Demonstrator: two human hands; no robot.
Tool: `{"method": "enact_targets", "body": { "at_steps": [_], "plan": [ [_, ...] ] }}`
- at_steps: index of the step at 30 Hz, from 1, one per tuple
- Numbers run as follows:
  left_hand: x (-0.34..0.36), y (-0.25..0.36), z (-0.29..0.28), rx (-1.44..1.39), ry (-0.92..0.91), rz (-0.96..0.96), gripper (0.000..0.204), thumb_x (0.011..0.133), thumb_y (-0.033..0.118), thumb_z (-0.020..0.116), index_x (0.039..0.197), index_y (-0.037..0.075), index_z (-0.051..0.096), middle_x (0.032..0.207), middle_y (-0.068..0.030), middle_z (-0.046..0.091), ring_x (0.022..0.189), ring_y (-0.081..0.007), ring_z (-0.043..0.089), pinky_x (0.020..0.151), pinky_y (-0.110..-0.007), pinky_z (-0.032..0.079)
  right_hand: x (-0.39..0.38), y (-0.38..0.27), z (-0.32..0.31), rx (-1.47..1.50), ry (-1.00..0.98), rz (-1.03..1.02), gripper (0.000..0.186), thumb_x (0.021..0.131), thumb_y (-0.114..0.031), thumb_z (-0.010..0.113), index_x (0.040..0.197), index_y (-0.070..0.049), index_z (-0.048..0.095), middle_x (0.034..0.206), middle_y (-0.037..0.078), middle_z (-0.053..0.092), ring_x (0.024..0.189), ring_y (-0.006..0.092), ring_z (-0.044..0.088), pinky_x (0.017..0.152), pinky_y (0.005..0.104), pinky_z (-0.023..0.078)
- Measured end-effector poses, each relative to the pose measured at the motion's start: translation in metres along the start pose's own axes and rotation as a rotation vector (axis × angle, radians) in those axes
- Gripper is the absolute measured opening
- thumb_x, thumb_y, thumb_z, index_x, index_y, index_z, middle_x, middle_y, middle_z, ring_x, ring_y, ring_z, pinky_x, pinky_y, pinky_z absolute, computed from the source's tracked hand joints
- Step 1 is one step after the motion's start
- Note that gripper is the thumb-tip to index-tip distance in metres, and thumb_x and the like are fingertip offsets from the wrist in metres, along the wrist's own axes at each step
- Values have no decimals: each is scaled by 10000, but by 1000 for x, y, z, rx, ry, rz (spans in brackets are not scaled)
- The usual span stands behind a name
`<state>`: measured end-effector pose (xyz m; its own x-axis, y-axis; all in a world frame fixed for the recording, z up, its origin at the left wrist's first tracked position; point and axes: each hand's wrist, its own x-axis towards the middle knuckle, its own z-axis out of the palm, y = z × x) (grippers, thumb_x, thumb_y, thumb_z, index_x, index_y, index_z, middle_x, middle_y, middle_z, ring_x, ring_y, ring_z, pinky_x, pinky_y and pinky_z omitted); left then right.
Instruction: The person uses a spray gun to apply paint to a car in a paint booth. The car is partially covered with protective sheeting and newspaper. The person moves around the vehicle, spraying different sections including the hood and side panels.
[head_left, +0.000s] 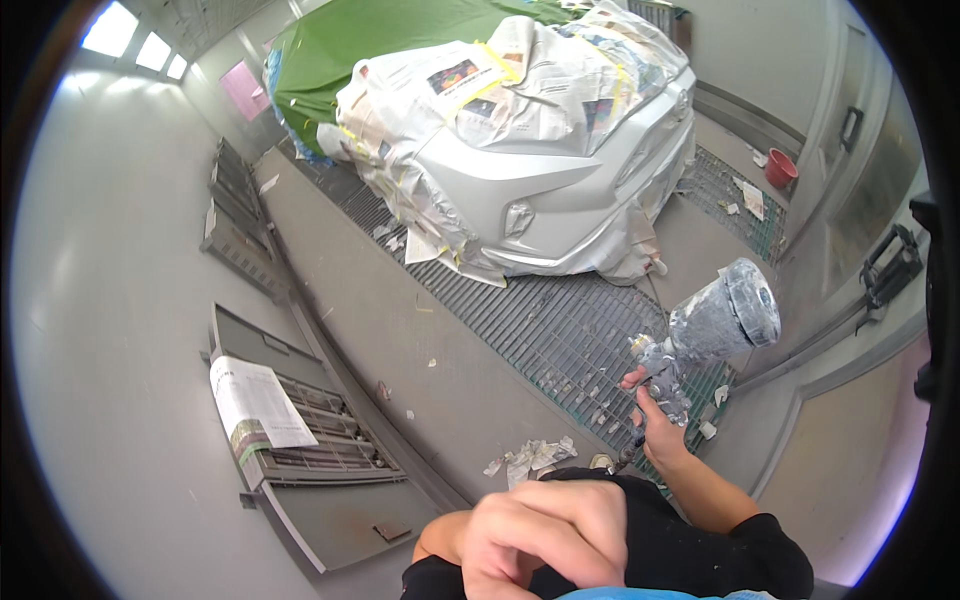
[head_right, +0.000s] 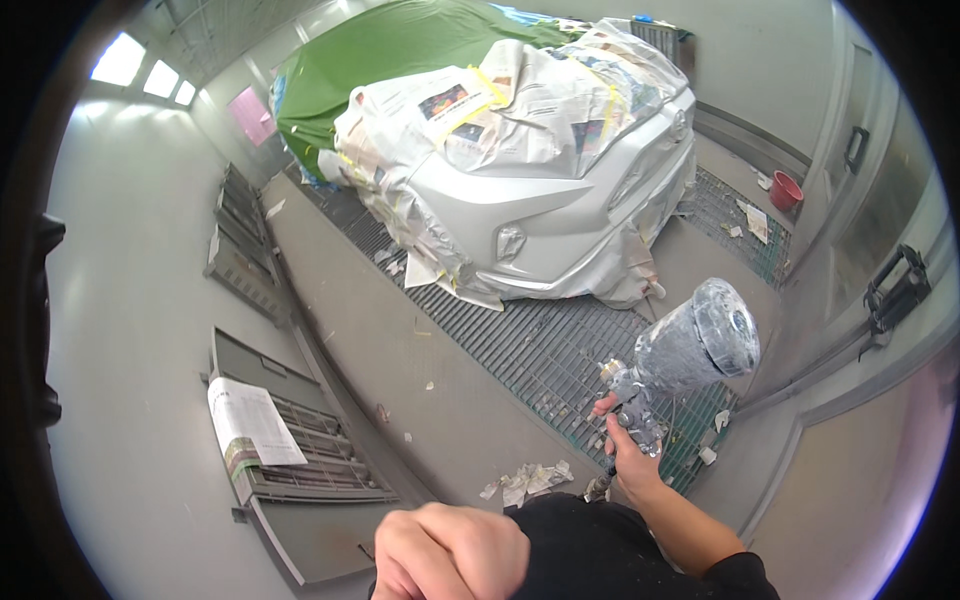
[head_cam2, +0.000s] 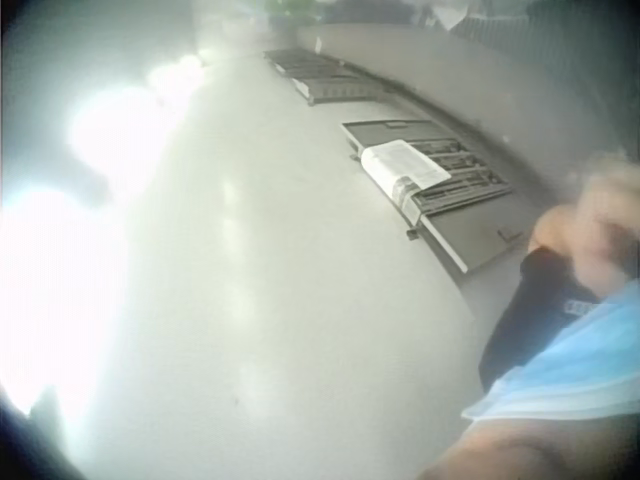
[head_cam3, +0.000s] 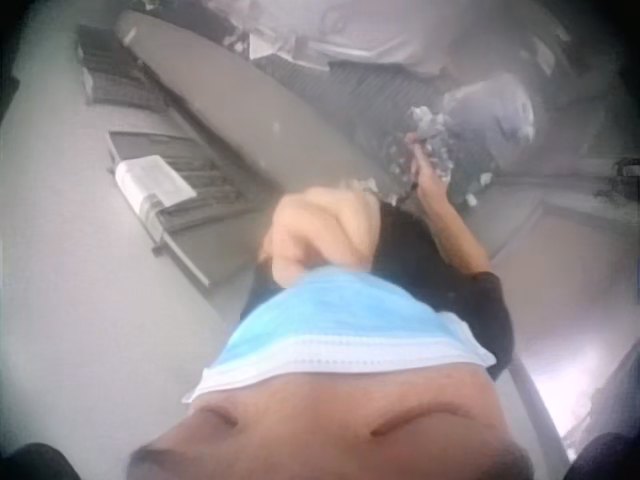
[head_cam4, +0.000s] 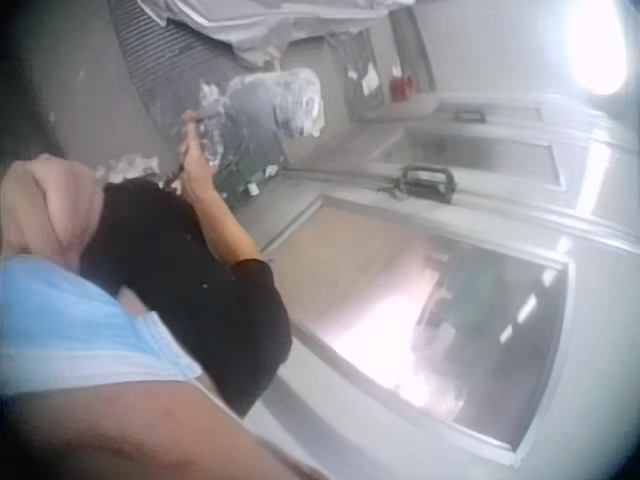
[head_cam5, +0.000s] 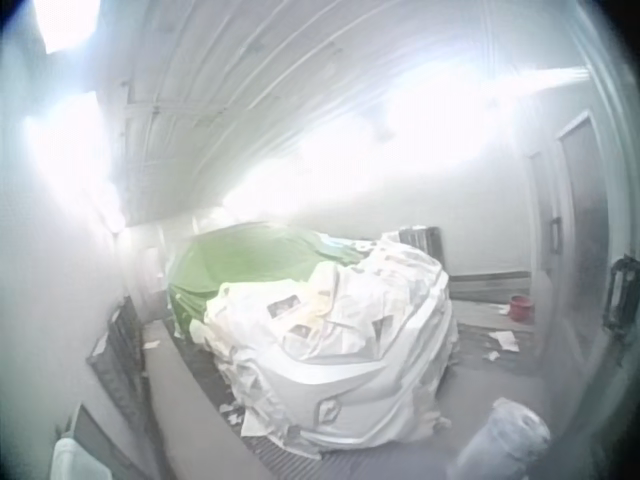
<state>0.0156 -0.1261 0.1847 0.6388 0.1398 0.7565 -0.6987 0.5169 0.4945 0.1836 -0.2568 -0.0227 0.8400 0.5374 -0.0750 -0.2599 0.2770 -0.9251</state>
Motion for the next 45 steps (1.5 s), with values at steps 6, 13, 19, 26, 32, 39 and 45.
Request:
{"method": "enact_targets", "body": {
  "at_steps": [6,13,19,26,32,39,45],
  "plan": [
    [3,5,-17,-130,-48,13,205,918,162,750,900,-35,702,926,-133,653,752,-208,584,620,-302,454,6,6,14,-44,-12,-44,294,1007,-58,591,1300,-68,573,1158,52,676,1063,128,622,591,228,426],
    [13,-10,-26,-172,-76,353,470,937,345,764,1024,-115,719,980,-189,655,724,-195,618,572,-257,485,14,11,46,-59,-23,-47,269,1031,-84,578,1299,-79,556,1141,35,662,1049,115,609,570,219,404],
    [9,28,-12,-346,238,193,425,951,283,751,955,-142,732,867,-212,680,572,-221,630,489,-298,480,24,20,82,-77,17,-36,192,1018,-62,603,1208,-47,621,1087,65,686,915,100,640,498,207,384],
    [-66,22,-152,702,529,75,324,958,345,708,927,23,689,912,-101,672,751,-171,580,707,-298,463,53,23,126,-128,-14,-124,145,1003,-76,639,1132,-16,671,1057,76,704,689,35,561,488,201,391],
    [-146,-86,-246,643,493,-662,958,719,262,931,1465,9,384,1351,-172,577,1279,-283,556,1101,-418,417,109,13,149,-186,28,-129,318,1039,-223,615,1295,-47,545,1086,73,666,968,141,632,542,223,405],
    [-74,-95,-375,676,454,-524,727,1047,601,384,1417,-6,535,1420,-150,574,1394,-274,470,1210,-459,271,201,15,170,-130,0,-160,318,1048,-199,587,1318,-54,503,1105,90,644,987,148,616,537,223,406],
    [85,-82,-485,388,393,-618,825,1081,609,148,1404,-49,527,1426,-212,581,1403,-305,483,1212,-436,284,212,20,191,-400,37,-41,116,955,48,593,975,8,700,906,51,702,532,44,497,493,231,399]
  ]
}}
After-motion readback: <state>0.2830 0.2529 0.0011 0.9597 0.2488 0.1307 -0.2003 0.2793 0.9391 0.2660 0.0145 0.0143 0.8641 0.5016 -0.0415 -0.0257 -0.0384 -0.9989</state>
